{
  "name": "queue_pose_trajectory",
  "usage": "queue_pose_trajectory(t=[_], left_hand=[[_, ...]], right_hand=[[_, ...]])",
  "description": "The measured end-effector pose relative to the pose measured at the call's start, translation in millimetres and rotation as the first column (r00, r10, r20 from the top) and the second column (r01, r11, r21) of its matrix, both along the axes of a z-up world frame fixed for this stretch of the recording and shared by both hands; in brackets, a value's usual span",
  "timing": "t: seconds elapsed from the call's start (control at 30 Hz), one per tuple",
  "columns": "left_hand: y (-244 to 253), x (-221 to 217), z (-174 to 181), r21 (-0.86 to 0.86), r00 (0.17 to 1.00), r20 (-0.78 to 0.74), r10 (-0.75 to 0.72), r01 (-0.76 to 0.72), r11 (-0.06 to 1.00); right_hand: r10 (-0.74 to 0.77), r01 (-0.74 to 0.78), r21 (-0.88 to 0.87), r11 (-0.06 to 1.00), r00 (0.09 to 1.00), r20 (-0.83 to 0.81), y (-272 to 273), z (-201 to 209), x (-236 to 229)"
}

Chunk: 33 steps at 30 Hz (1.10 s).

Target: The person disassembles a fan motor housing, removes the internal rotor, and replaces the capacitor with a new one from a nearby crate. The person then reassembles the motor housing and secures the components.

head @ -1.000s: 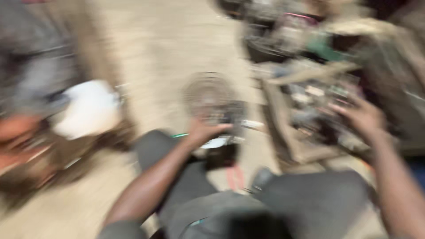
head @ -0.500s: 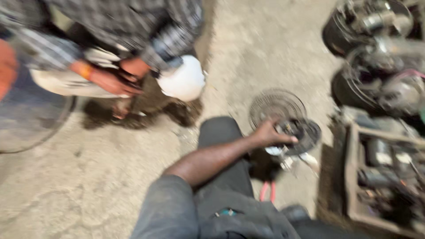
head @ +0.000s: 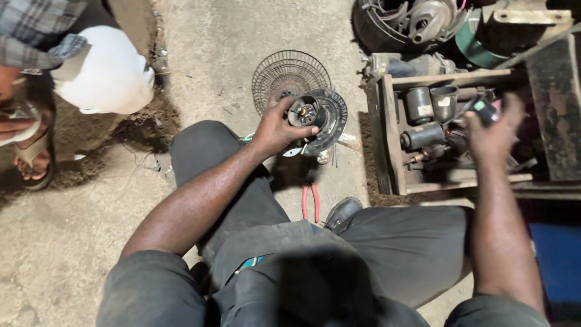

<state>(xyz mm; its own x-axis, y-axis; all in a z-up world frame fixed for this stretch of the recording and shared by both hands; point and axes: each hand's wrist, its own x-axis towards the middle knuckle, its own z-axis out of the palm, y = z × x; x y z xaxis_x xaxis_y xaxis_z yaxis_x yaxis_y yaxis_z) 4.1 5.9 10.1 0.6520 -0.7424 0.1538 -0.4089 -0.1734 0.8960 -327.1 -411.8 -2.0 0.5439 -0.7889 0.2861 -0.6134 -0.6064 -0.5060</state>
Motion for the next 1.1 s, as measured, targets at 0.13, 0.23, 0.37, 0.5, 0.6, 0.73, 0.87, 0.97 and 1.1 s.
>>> queue_pose_trajectory(t=[0.13, 0.23, 0.37, 0.5, 0.6, 0.73, 0.87, 0.97, 1.1], left_hand=[[6.0, -2.7, 18.1, 0.004, 0.998, -0.018, -0.061, 0.061, 0.998], [5.6, -15.3, 32.9, 0.102, 0.991, -0.022, -0.133, 0.135, 0.986], [9.2, -16.3, 31.5, 0.132, 0.985, -0.035, -0.167, 0.170, 0.977], [6.3, -26.0, 16.5, 0.186, 0.938, 0.144, -0.315, 0.287, 0.940], [-0.5, -31.1, 12.3, 0.258, 0.925, 0.114, -0.363, 0.326, 0.910], [1.5, -19.5, 11.6, 0.124, 0.943, -0.199, -0.268, 0.295, 0.947], [-1.0, 0.7, 16.1, 0.029, 0.850, -0.526, 0.016, 0.000, 1.000], [-13.8, 12.4, 29.0, -0.084, 0.791, -0.612, -0.013, -0.049, 0.995], [-64.2, -7.0, 41.3, -0.031, 0.696, -0.717, -0.038, 0.024, 0.999]], right_hand=[[0.017, 0.056, 0.508, 0.859, 0.990, -0.138, 100.3, 27.2, 46.3], [0.144, -0.072, 0.622, 0.779, 0.987, -0.066, 181.2, 27.9, 61.8], [-0.128, -0.426, 0.902, 0.070, 0.893, 0.432, 267.1, 0.4, 99.0], [-0.344, -0.780, 0.625, -0.024, 0.594, 0.727, 308.3, -27.6, 112.0], [-0.485, -0.723, 0.689, -0.058, 0.623, 0.614, 304.2, -30.1, 112.9], [-0.646, -0.696, 0.715, -0.070, 0.577, 0.499, 303.5, -38.4, 111.3], [-0.651, -0.614, 0.789, -0.016, 0.605, 0.458, 302.8, -64.8, 110.5], [-0.647, -0.546, 0.838, -0.007, 0.641, 0.413, 305.2, -90.3, 115.7], [-0.583, -0.479, 0.878, 0.015, 0.709, 0.396, 315.7, -121.1, 122.3]])
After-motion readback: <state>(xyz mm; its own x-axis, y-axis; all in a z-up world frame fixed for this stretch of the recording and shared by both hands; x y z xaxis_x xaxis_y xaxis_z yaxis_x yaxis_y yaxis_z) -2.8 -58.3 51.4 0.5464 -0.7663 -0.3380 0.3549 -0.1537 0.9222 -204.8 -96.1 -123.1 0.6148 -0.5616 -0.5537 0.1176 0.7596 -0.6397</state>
